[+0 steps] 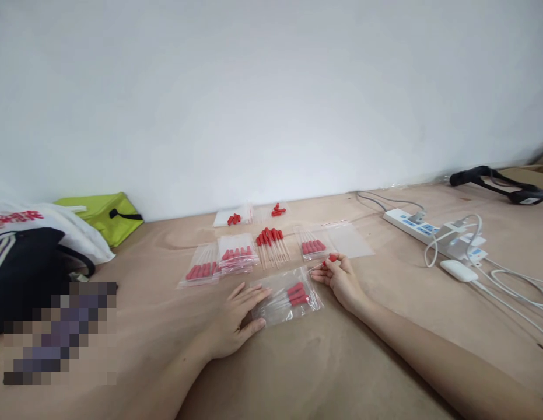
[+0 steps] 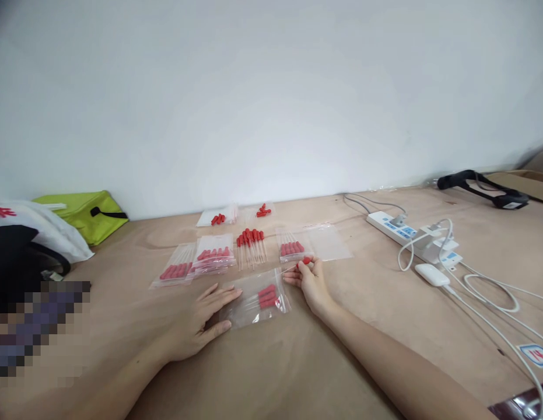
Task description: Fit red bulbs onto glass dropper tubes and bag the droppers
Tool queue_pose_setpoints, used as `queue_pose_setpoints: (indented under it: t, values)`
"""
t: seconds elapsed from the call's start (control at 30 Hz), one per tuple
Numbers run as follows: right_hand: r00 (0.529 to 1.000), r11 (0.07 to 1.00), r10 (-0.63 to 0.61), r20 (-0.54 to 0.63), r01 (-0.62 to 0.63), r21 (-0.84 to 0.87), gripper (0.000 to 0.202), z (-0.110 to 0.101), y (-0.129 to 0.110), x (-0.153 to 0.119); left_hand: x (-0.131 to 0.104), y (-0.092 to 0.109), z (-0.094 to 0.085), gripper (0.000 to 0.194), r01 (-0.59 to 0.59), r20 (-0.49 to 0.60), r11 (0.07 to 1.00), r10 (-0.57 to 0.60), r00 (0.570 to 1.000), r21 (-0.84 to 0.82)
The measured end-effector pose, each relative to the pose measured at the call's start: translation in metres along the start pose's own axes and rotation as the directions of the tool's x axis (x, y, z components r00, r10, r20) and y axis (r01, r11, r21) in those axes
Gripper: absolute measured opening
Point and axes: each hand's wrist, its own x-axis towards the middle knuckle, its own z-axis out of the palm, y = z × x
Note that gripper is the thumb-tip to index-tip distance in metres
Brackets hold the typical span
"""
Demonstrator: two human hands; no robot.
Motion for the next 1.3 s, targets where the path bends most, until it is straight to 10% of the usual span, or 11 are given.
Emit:
queue_pose_setpoints:
  t: [0.33, 0.77, 0.93, 1.07, 1.17, 1.3]
  values:
    - [0.915, 0.962, 0.156, 0.373, -0.055, -0.268, 0.034, 0.001, -0.005, -0.005, -0.001, 0.001, -0.001, 0.049, -0.012, -0.028, 1.0, 0.012, 1.0, -0.003]
    - [0.935, 0.887, 0.05, 0.351, 0.12, -0.446, 0.027, 0.008, 0.011, 0.003, 0.001, 0.002, -0.002, 0.045, -0.011, 0.012, 1.0, 0.011, 1.0, 0.003]
    - [0.885, 0.854, 0.218, 0.411, 0.031, -0.52, 0.024, 0.006, 0.004, 0.006, 0.001, 0.002, -0.002, 0.037, -0.018, 0.018, 1.0, 0.018, 1.0, 0.004]
    - [0.946, 0.724, 0.047, 0.322, 0.189, -0.663, 0.015, 0.005, -0.007, 0.022, 0.001, 0.001, -0.002, 0.039, -0.011, 0.033, 1.0, 0.011, 0.999, 0.013]
    - [0.943, 0.447, -0.141, 0.301, 0.332, -0.831, 0.009, 0.02, -0.015, 0.044, 0.001, 0.001, -0.002, 0.039, -0.012, 0.036, 1.0, 0.011, 0.999, 0.023]
    - [0.962, 0.208, -0.115, 0.248, 0.267, -0.941, 0.018, 0.056, -0.015, 0.073, 0.001, 0.002, -0.002, 0.04, -0.006, 0.042, 1.0, 0.005, 0.999, 0.021]
